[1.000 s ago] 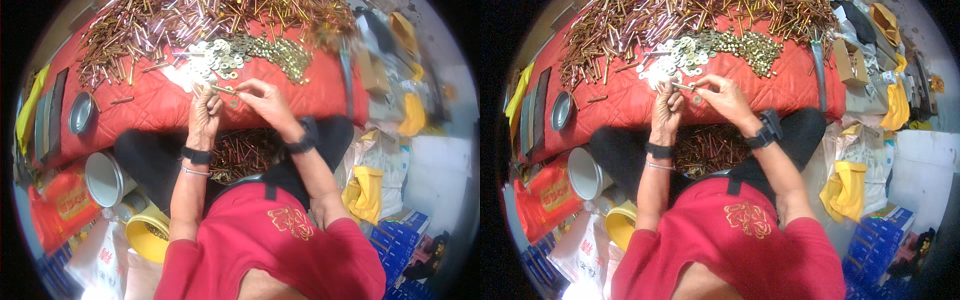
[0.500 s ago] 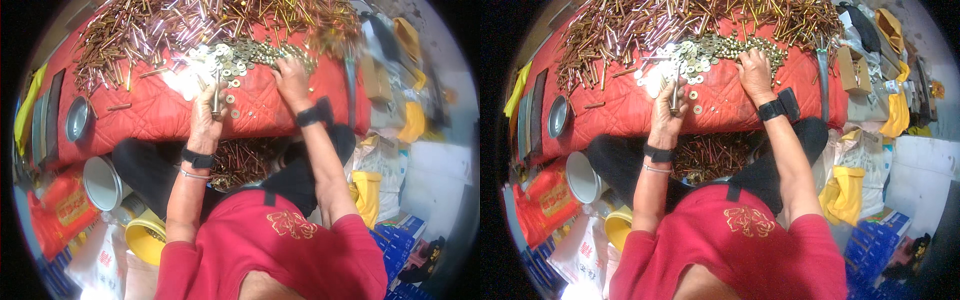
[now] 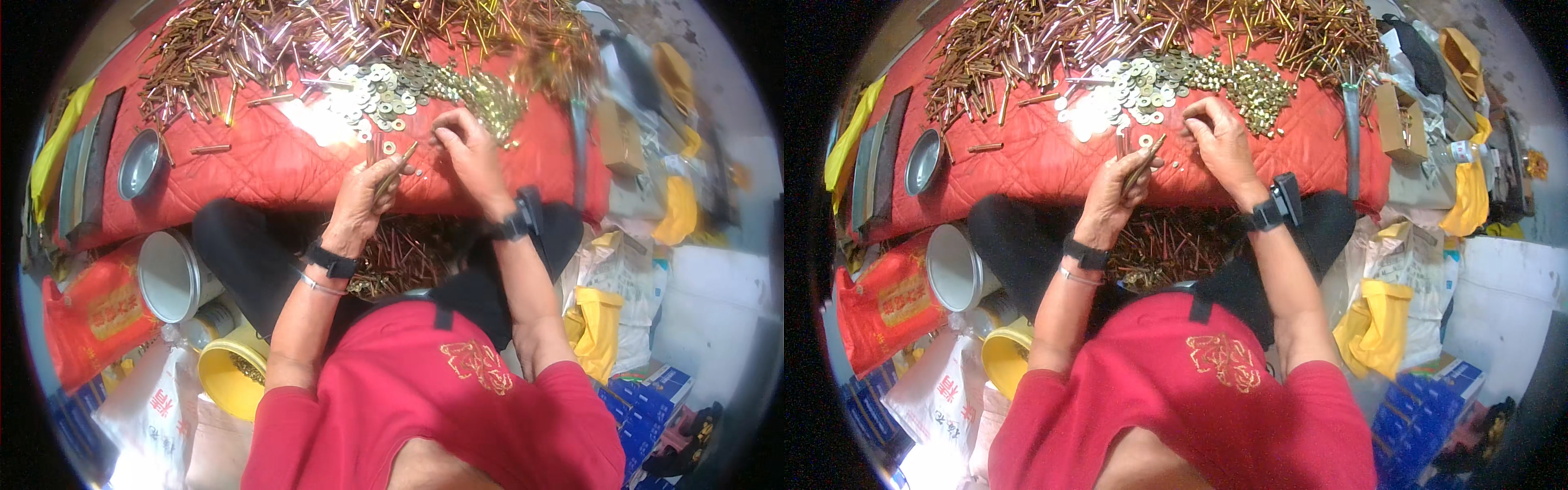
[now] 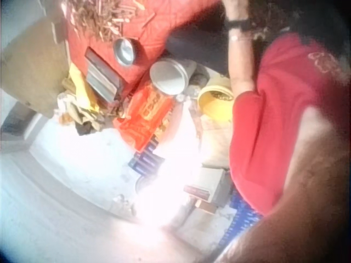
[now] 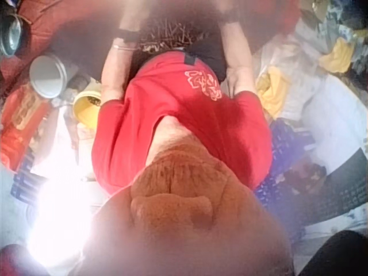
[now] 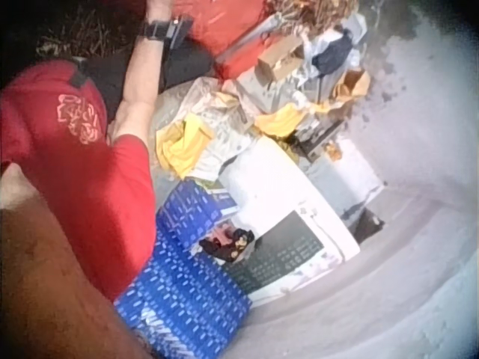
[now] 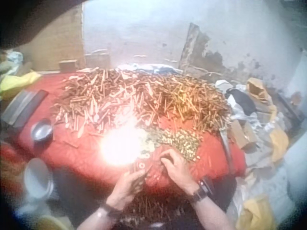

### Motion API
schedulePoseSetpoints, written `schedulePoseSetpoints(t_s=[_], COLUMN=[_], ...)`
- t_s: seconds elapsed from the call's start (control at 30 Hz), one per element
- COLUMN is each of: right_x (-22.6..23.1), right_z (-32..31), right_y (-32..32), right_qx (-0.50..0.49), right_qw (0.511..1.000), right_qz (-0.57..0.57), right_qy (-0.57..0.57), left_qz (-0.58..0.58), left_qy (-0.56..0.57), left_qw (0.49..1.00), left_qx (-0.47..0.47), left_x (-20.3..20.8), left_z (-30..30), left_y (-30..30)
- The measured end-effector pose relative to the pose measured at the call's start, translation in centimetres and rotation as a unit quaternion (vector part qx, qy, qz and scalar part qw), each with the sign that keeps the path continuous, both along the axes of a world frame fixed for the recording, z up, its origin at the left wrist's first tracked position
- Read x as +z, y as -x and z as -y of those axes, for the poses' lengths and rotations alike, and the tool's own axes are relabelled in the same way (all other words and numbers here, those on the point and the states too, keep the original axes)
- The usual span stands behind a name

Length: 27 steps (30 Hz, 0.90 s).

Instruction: Assembling small metal components by placing washers onto pins manually.

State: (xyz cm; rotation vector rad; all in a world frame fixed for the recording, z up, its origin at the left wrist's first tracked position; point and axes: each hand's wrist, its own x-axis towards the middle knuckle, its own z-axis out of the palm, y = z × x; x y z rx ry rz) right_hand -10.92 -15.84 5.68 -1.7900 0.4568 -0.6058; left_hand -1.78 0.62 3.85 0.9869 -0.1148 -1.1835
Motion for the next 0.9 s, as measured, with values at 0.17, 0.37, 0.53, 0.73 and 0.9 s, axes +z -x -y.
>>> schedulePoseSetpoints(t_s=[0.17, 0.37, 0.53, 0.73, 0.9], right_x=[-1.2, -1.4, -0.5, 2.2, 3.6], right_z=[0.7, 0.8, 0.9, 0.4, -0.5], right_y=[-0.2, 0.5, 0.8, 2.2, 2.8], right_qx=[0.040, 0.012, 0.087, 0.113, 0.098], right_qw=[0.994, 0.992, 0.993, 0.990, 0.989], right_qz=[0.005, 0.099, 0.061, -0.087, -0.096], right_qy=[-0.101, -0.073, 0.041, 0.020, -0.060], left_qz=[0.064, 0.090, 0.082, 0.138, 0.205], left_qy=[0.009, 0.012, 0.004, 0.003, -0.002], left_qw=[0.998, 0.996, 0.996, 0.987, 0.975], left_qx=[0.004, -0.019, -0.025, -0.088, -0.083], left_x=[-1.0, -1.1, -0.7, 0.9, 0.9], left_z=[2.2, 2.2, 1.9, 1.1, 1.0], left_y=[-0.6, -0.4, -0.2, -0.4, 0.0])
